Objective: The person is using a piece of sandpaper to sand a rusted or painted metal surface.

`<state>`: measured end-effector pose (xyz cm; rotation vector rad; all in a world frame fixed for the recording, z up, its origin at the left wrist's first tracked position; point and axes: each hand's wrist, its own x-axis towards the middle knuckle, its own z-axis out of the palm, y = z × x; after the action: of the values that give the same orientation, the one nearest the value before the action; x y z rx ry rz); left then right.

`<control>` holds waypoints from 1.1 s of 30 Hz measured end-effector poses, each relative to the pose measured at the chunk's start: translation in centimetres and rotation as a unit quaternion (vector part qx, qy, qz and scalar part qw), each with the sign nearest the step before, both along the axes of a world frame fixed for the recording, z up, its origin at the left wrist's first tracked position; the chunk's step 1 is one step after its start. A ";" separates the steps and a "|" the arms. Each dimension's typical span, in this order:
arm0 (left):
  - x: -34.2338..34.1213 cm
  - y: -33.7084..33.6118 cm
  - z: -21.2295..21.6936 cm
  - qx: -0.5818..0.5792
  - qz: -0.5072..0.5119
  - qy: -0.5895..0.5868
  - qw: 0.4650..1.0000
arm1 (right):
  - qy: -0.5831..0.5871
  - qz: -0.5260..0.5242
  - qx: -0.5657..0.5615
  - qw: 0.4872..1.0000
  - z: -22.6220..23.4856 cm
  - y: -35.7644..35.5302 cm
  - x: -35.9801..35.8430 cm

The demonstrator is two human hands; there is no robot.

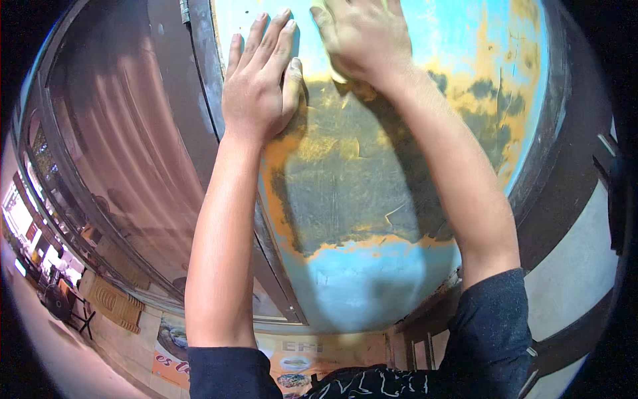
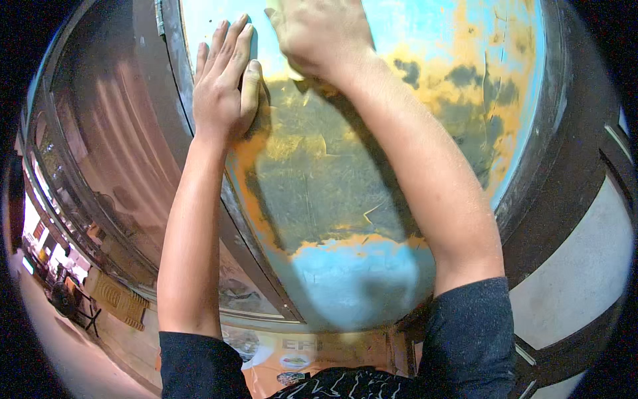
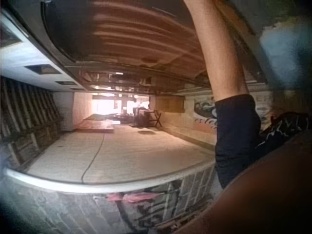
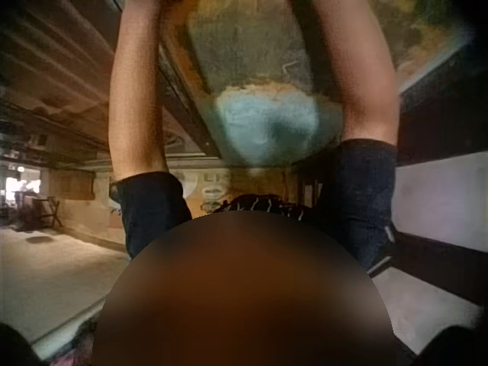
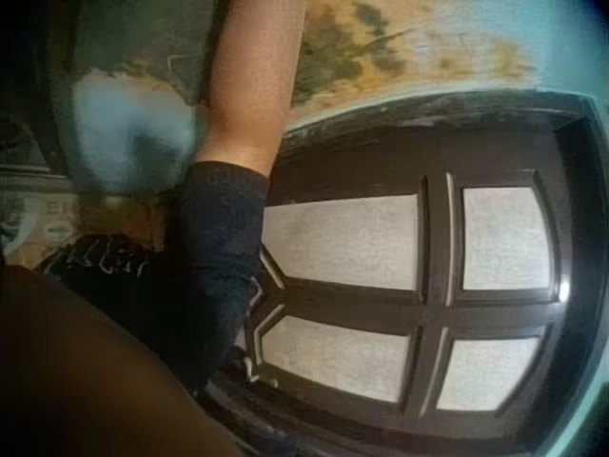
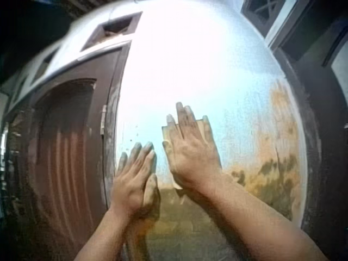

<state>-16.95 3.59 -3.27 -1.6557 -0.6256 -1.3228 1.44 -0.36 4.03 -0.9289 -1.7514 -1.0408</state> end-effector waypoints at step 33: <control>0.4 0.3 -0.3 0.029 -0.017 -0.019 0.999 | 0.024 -0.066 0.041 0.997 0.8 0.1 -1.1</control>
<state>-16.56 3.93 -3.58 -1.6033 -0.5796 -1.3872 0.30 -0.30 4.83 -1.0214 -1.6140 -1.1574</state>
